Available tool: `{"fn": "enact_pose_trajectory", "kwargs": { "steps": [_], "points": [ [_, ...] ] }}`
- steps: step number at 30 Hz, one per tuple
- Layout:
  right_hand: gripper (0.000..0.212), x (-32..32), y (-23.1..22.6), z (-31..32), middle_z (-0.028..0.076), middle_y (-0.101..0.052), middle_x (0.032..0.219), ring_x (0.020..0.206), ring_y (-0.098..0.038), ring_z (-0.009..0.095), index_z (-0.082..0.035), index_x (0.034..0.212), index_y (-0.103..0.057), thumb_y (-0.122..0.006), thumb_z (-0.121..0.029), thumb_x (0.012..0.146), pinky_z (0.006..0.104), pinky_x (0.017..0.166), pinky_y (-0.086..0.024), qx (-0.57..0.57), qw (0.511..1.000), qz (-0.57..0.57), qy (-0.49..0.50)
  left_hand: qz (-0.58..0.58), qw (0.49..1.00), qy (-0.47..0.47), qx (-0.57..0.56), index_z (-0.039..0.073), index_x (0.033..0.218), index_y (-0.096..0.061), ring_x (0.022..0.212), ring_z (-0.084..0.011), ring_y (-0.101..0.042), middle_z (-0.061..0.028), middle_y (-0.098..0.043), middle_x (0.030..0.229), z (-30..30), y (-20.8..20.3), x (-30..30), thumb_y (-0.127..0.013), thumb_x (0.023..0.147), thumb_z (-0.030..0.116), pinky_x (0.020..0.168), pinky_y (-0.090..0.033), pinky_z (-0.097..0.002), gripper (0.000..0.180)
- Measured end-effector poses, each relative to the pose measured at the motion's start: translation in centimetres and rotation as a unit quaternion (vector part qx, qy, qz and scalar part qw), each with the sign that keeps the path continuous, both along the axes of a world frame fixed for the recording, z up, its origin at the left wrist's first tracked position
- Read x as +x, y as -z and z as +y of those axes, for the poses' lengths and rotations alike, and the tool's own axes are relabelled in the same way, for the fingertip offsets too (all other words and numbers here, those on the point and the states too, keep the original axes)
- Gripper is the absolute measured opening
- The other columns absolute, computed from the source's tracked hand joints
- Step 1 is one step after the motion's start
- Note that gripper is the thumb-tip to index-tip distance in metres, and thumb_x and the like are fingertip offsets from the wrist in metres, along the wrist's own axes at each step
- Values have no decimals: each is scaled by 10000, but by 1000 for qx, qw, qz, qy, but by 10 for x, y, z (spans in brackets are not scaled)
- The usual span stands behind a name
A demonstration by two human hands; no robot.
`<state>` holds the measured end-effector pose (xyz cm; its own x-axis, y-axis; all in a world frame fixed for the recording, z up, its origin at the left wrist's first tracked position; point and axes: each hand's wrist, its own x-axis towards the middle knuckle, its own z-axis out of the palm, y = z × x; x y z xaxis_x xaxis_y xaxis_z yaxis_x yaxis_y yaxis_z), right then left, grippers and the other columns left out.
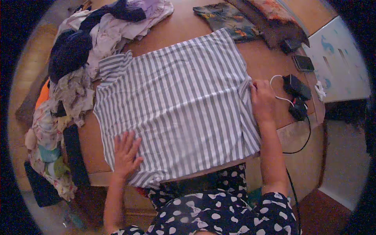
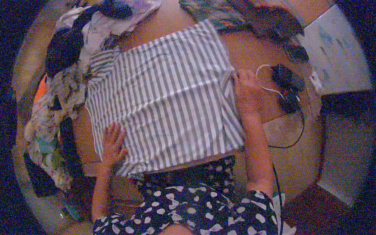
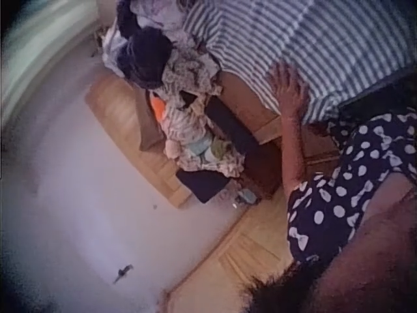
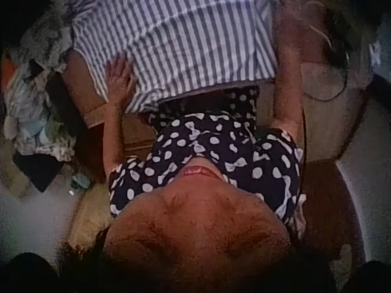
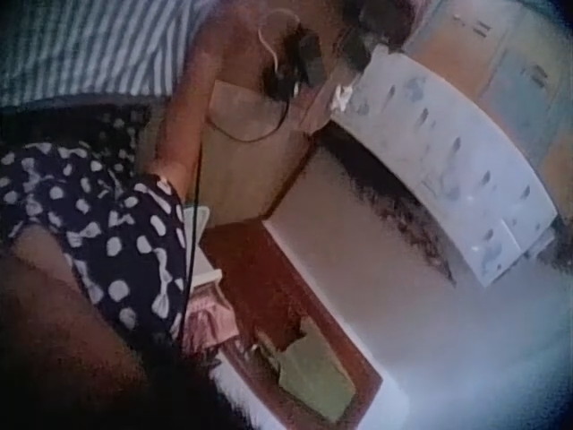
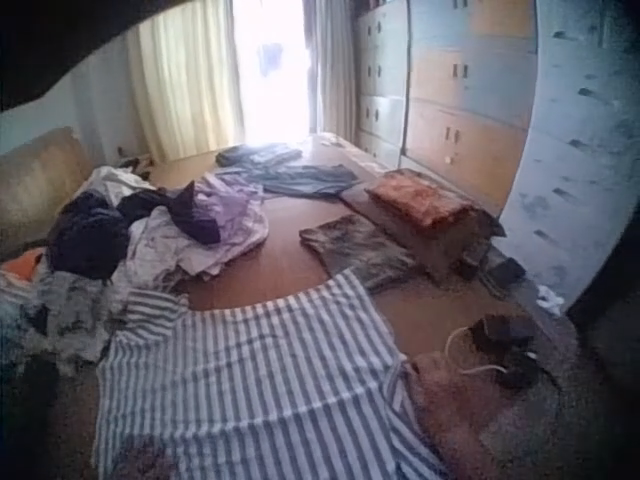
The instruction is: Folding a striped shirt on a table.
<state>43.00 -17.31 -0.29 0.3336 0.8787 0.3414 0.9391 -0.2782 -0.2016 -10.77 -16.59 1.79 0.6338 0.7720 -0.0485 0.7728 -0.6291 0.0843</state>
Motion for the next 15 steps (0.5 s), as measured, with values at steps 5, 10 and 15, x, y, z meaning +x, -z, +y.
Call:
{"fn": "enact_pose_trajectory", "kwargs": {
  "steps": [5, 10, 15],
  "points": [
    [137, 0, -6, -3, 171, -609, 941, 925, -590, 357, -14, 969, -620, -577, -143, 954, 441, 825, -466, 76, 994, 70, -26, 44, 996, 41, -61, 111, 1475, -460, 1502, -357, -231, -150, -305, 1606, 5, 4, -14, -469, 940, 573, 1206, -81, -588, 707],
    [140, -56, -38, -57, 170, -610, 927, 896, -584, 355, -12, 967, -619, -631, -146, 924, 451, 810, -449, 25, 993, 108, -48, -9, 998, 52, -43, 103, 1468, -471, 1499, -357, -236, -163, -307, 1603, 1, 0, -11, -459, 945, 584, 1208, -74, -582, 711],
    [169, -62, -37, -120, 142, -582, 845, 824, -584, 323, -16, 950, -609, -684, -155, 891, 420, 754, -452, -23, 996, 82, -18, 14, 997, 50, -53, 103, 1469, -469, 1496, -361, -242, -168, -307, 1602, -4, -2, 0, -456, 949, 582, 1210, -60, -574, 707]
  ]
}}
